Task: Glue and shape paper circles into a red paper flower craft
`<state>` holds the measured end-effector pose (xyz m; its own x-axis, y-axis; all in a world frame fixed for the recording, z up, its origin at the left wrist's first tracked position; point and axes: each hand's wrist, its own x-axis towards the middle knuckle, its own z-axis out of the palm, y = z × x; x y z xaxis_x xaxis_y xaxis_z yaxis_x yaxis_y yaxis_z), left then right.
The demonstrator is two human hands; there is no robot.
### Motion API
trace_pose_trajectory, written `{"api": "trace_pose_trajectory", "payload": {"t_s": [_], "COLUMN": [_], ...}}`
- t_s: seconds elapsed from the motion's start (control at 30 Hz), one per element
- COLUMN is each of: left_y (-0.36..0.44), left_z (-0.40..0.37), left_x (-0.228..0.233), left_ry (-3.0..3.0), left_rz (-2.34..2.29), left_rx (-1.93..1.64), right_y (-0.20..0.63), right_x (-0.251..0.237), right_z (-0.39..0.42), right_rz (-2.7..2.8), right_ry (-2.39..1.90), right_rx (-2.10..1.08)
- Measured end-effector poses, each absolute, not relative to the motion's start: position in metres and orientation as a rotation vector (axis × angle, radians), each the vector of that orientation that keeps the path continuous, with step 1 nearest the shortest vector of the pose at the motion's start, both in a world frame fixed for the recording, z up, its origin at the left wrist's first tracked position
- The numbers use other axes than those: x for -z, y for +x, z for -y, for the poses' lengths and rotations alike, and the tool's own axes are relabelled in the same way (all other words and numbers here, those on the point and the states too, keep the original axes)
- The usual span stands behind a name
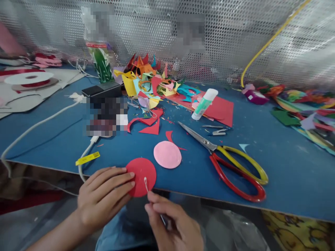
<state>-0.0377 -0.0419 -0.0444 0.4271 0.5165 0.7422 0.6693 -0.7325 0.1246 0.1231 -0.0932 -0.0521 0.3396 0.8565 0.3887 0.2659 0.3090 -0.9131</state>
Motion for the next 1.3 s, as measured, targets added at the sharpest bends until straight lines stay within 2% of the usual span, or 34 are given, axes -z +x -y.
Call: {"api": "trace_pose_trajectory", "payload": {"t_s": [0.17,0.5,0.57,0.73,0.83,1.07,1.3], "left_y": [-0.032,-0.029,-0.029,-0.028,-0.030,-0.033,-0.031], "left_z": [0.041,0.038,0.036,0.033,0.033,0.029,0.025], "left_x": [0.044,0.046,0.046,0.047,0.049,0.054,0.054], "left_ry": [-2.408,-2.370,-2.353,-2.345,-2.346,-2.304,-2.248], "left_rz": [1.075,1.013,0.984,0.971,0.940,0.835,0.774], "left_rx": [1.211,1.249,1.276,1.351,1.367,1.347,1.385], "right_y": [0.126,0.153,0.156,0.157,0.150,0.122,0.117], "right_x": [0.056,0.041,0.038,0.029,0.027,0.032,0.032], "right_z": [0.088,0.081,0.079,0.073,0.073,0.080,0.079], "right_rz": [1.187,1.770,1.739,1.494,1.258,0.756,0.710], "right_ry": [-1.224,-1.343,-1.393,-1.456,-1.381,-1.308,-1.309], "right_rx": [-0.683,-0.290,-0.424,-1.050,-1.256,-1.315,-1.297]}}
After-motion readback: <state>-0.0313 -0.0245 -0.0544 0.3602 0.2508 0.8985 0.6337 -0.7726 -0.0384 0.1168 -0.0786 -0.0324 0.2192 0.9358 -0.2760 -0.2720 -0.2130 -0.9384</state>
